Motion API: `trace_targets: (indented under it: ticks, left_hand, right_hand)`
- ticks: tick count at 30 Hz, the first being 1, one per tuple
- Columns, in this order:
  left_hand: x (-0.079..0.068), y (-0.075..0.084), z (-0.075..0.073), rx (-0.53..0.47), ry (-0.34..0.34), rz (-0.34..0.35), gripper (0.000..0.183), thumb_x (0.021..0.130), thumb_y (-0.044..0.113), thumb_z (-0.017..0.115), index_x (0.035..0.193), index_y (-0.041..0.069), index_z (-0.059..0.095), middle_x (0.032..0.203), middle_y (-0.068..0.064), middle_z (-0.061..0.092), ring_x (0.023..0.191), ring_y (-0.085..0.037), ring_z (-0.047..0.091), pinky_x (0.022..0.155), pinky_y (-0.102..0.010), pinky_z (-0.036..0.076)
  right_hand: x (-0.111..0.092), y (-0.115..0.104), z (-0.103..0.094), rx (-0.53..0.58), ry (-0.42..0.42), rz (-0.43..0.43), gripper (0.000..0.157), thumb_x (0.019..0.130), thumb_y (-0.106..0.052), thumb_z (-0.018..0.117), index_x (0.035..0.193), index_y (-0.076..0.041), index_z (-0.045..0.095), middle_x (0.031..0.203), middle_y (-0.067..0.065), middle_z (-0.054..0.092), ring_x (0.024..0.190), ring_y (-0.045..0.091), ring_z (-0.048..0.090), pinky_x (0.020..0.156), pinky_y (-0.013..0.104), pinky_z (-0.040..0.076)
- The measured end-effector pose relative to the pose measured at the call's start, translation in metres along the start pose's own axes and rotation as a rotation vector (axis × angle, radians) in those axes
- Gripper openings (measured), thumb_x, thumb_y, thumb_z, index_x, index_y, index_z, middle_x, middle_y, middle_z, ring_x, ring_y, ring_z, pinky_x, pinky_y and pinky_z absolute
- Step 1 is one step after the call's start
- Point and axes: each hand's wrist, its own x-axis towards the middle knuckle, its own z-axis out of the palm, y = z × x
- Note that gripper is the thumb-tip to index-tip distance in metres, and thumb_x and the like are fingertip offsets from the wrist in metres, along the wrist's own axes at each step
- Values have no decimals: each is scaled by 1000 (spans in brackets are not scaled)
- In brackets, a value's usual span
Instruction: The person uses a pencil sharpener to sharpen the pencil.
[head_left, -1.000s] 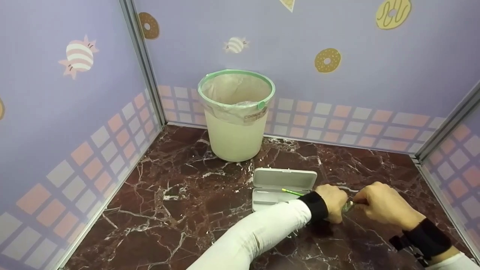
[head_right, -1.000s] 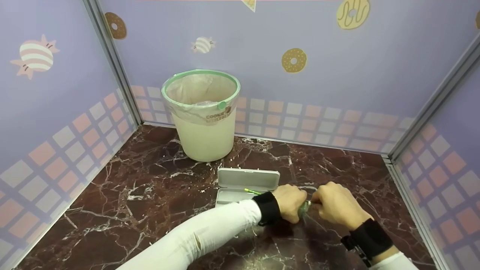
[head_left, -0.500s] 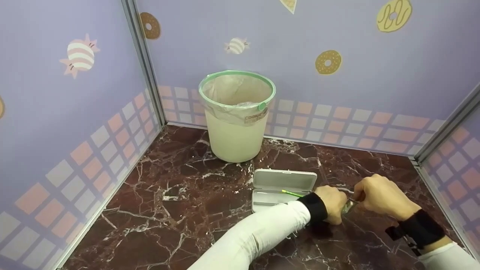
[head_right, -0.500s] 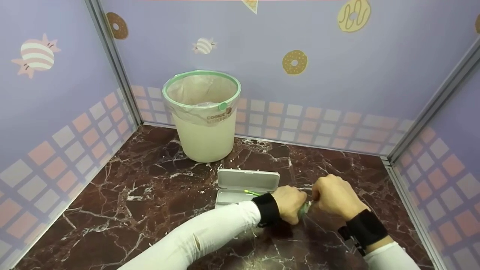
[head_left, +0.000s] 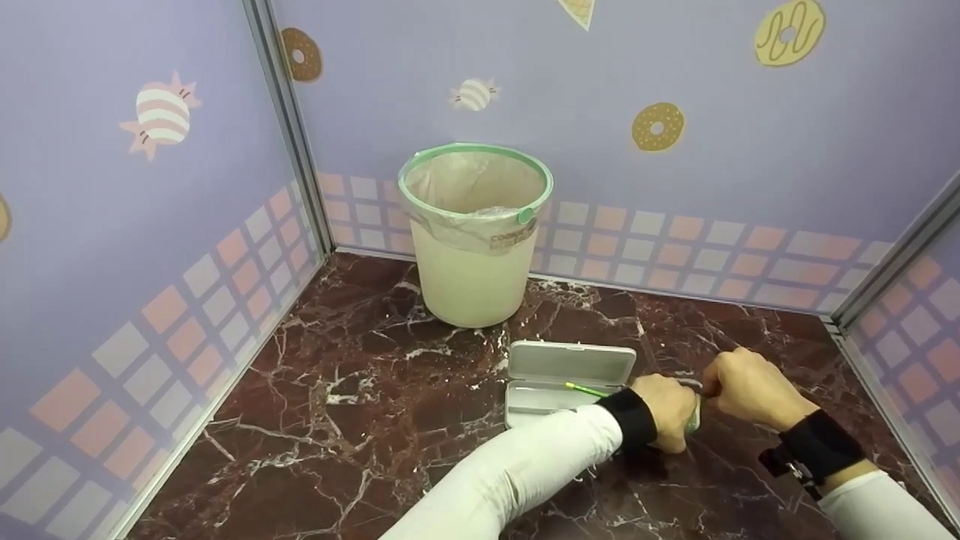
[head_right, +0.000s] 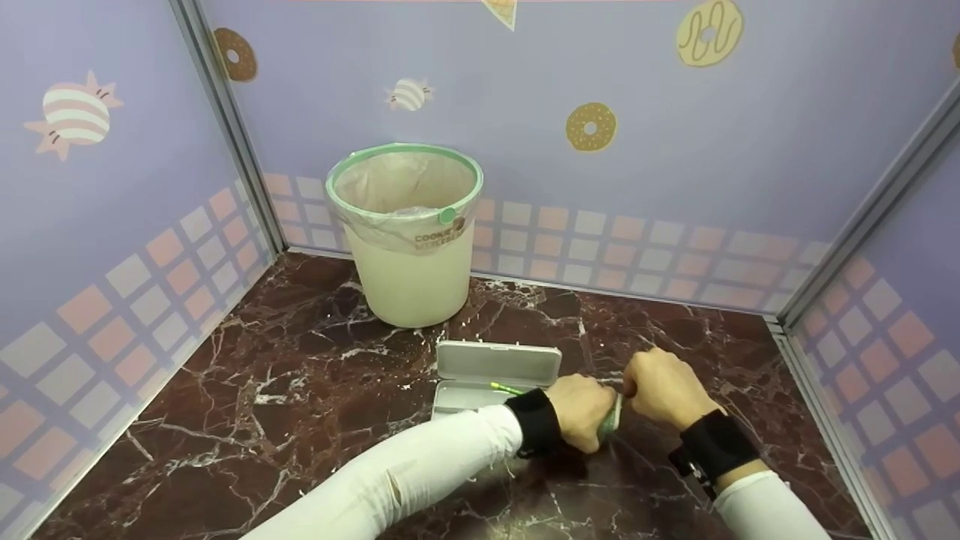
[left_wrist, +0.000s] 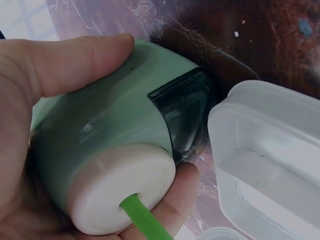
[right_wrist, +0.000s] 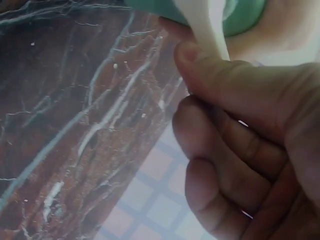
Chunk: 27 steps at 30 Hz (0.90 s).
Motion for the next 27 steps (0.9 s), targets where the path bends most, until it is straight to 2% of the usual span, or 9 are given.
trace_targets:
  ticks: [6, 9, 15, 17, 21, 23, 27]
  left_hand:
    - [0, 0, 0, -4, -6, 4, 19, 76, 42, 90, 79, 37, 72, 93, 14, 83, 82, -11, 77, 66, -29, 61]
    - [3, -1, 3, -12, -6, 9, 22, 76, 40, 90, 75, 35, 68, 90, 12, 82, 79, -12, 76, 63, -30, 61]
    - [11, 0, 11, -9, -24, 6, 27, 77, 41, 89, 71, 34, 64, 87, 13, 80, 77, -12, 75, 58, -31, 57]
    - [14, 0, 14, -11, -40, 4, 28, 78, 42, 88, 70, 34, 63, 86, 13, 79, 76, -12, 73, 56, -31, 56]
    - [16, 0, 16, -24, -53, -3, 32, 77, 41, 89, 66, 35, 60, 82, 15, 76, 71, -10, 69, 55, -31, 54]
    - [16, 0, 15, -34, -58, -2, 33, 76, 40, 90, 67, 34, 59, 82, 15, 75, 71, -10, 67, 55, -31, 54]
    - [10, -1, 7, -50, -49, 2, 33, 76, 39, 90, 68, 33, 58, 83, 14, 75, 72, -10, 67, 58, -30, 55]
  right_hand:
    - [2, 4, 14, 27, 2, 4, 35, 65, 6, 79, 55, -24, 64, 58, -17, 48, 57, 9, 40, 52, 28, 34]
    - [1, 6, 21, 44, 6, 7, 40, 63, 4, 81, 52, -26, 58, 57, -19, 39, 55, 6, 35, 52, 26, 30]
    - [-4, 10, 40, 89, 3, -23, 43, 66, 7, 75, 53, -25, 48, 58, -19, 28, 52, 2, 26, 51, 23, 25]
    - [-6, 12, 44, 121, 1, -22, 42, 67, 4, 79, 53, -24, 51, 57, -20, 32, 52, 0, 28, 51, 23, 27]
    - [-7, 16, 49, 213, -10, -19, 31, 68, -11, 97, 57, -23, 71, 54, -18, 58, 52, -4, 40, 52, 23, 38]
    - [-8, 18, 49, 248, -12, -26, 26, 68, -17, 100, 61, -22, 76, 56, -15, 66, 53, -4, 43, 54, 23, 41]
    - [-11, 19, 50, 273, 0, -29, 25, 69, -15, 99, 61, -23, 75, 55, -14, 64, 52, -4, 42, 54, 23, 40]
